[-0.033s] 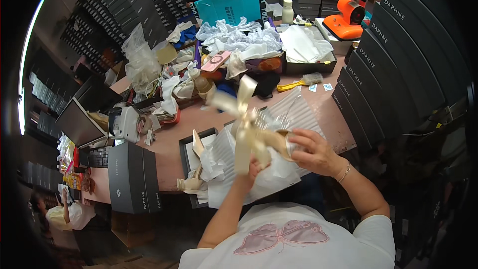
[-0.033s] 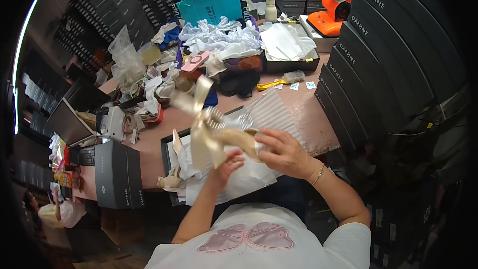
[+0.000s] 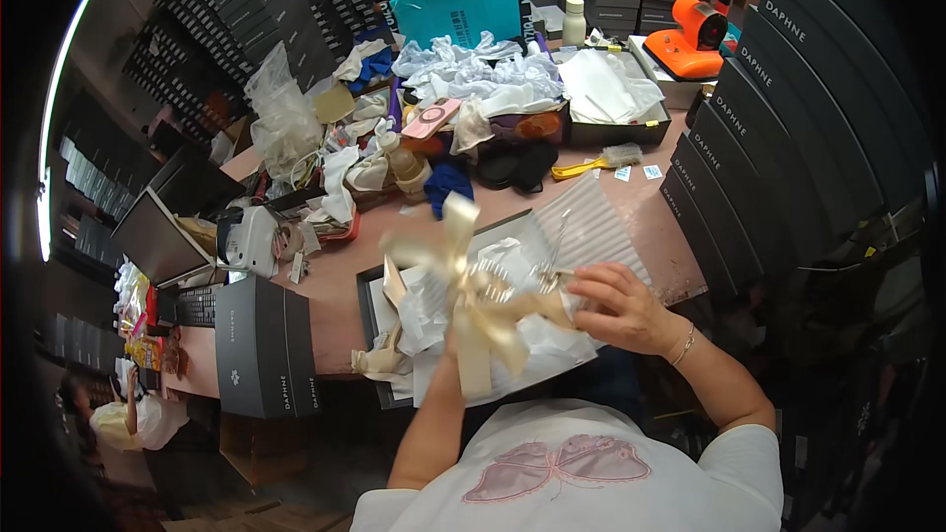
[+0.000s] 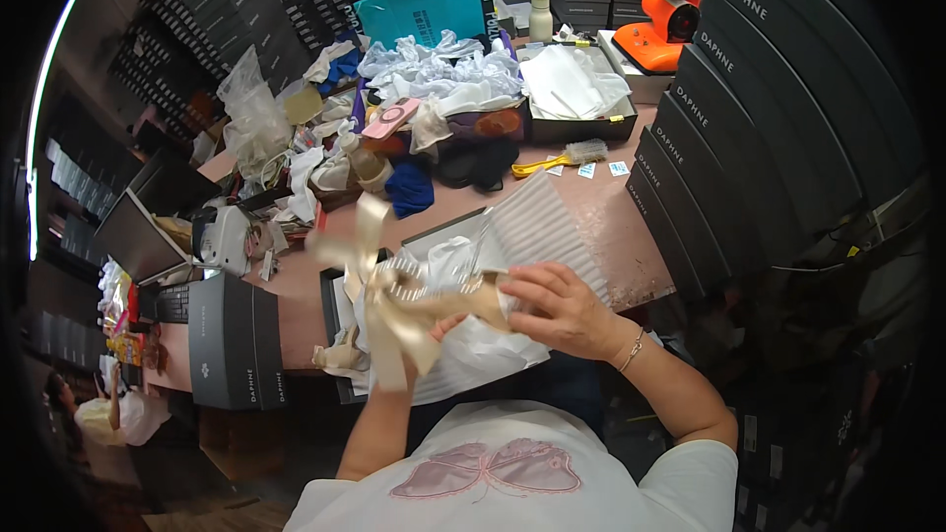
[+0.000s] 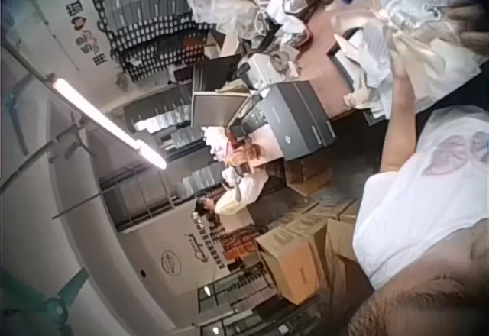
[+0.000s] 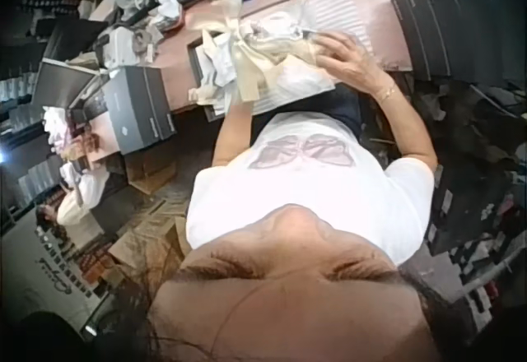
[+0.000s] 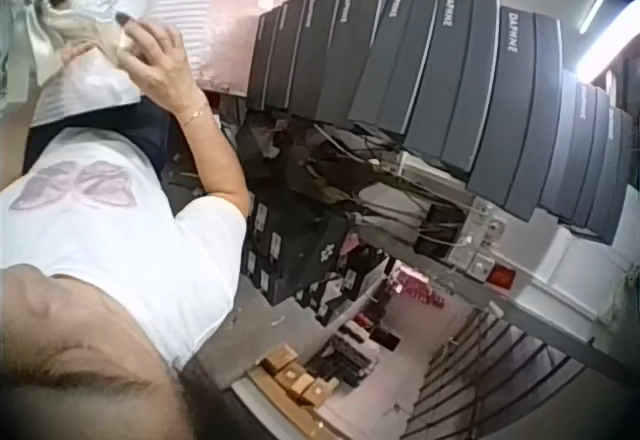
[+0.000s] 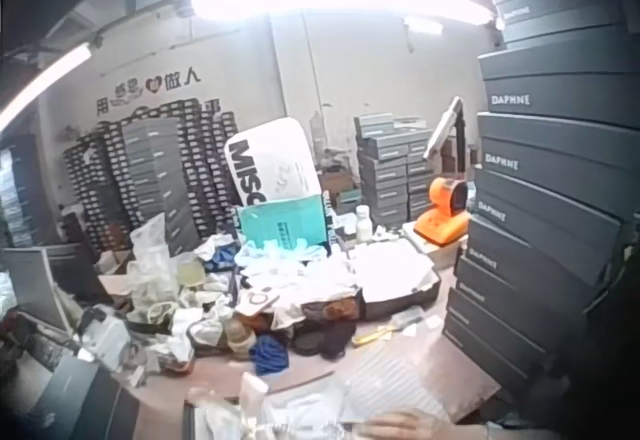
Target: Packing high-heeled shoes into boxes with protective tissue paper and silica gel packets.
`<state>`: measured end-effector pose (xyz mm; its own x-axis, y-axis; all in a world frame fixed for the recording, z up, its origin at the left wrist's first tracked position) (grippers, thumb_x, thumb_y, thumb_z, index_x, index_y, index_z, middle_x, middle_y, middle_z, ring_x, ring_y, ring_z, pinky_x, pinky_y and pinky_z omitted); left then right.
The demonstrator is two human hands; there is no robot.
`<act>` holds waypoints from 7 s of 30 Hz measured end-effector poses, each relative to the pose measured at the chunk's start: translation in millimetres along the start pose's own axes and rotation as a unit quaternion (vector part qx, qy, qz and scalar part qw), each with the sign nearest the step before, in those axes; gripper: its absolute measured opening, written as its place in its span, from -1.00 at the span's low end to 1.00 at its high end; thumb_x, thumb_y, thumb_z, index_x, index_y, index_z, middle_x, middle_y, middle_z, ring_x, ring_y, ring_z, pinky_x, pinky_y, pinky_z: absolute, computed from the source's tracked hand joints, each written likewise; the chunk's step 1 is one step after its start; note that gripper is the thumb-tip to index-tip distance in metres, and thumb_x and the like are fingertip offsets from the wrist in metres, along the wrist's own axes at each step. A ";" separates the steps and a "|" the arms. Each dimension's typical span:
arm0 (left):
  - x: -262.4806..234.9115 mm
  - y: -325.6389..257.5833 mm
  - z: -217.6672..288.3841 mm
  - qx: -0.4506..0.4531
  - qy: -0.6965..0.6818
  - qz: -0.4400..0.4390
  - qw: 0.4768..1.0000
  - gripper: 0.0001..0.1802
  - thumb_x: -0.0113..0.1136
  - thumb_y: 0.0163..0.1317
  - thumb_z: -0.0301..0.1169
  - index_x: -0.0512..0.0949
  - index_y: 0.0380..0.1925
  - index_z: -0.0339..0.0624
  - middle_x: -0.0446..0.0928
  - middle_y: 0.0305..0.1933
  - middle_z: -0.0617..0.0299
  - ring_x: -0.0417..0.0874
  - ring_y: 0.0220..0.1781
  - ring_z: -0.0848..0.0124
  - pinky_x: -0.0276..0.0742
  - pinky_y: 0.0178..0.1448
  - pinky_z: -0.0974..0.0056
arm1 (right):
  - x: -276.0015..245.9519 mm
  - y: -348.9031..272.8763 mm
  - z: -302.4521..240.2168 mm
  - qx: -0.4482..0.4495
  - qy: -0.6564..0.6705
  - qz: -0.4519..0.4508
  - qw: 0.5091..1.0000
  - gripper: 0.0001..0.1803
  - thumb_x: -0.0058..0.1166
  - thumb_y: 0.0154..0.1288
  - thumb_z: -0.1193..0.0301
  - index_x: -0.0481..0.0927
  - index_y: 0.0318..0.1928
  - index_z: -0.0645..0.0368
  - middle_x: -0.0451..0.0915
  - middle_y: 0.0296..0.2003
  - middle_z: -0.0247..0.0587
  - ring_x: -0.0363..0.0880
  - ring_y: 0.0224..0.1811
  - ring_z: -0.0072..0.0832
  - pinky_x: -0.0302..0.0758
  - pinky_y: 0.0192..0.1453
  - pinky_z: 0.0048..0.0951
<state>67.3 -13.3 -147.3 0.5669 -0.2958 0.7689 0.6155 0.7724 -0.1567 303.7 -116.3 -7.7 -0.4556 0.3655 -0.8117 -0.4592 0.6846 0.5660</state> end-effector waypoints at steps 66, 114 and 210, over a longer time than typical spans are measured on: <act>23.1 -81.3 20.4 -0.008 -0.093 0.211 0.973 -0.23 -0.52 0.41 0.24 0.41 0.04 -0.22 0.54 -0.32 0.08 0.61 -0.35 0.30 0.64 -0.20 0.17 | 205.0 -9.6 4.8 0.173 -0.189 -0.200 0.946 -0.43 -0.04 0.23 0.44 0.29 0.28 0.21 0.44 0.13 0.00 0.22 0.35 -0.09 0.03 0.44 0.09; 37.0 -98.4 -14.5 0.030 0.024 0.191 0.981 -0.23 -0.39 0.40 0.24 0.05 0.39 -0.05 0.23 0.39 0.18 0.28 0.37 0.29 0.22 0.40 0.13 | 181.5 50.0 -71.4 0.171 0.286 -0.190 0.923 -0.54 -0.14 0.39 0.08 0.41 -0.16 0.31 0.38 -0.21 0.13 0.34 -0.08 0.07 0.05 0.27 0.31; 44.2 -117.9 -12.5 -0.060 0.047 0.222 0.972 -0.57 -0.11 0.42 -0.04 0.22 0.16 0.01 0.50 -0.30 0.16 0.61 -0.35 0.39 0.60 -0.34 0.32 | 134.8 70.9 -78.0 0.147 -0.007 -0.069 0.987 -0.43 0.16 0.07 0.42 0.39 0.16 0.05 0.39 0.13 0.00 0.34 0.20 -0.12 0.28 0.23 -0.14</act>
<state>26.7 -124.5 -102.6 0.8355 -0.0026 0.5495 0.3546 0.7666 -0.5354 150.2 -67.7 -65.8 -0.3921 0.2629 -0.8816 -0.2742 0.8813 0.3848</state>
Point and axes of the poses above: each hand's wrist, its own y-axis towards the middle knuckle, its own x-axis out of the palm, z = x × y, the point moved 2 cm from there along y, towards the middle knuckle
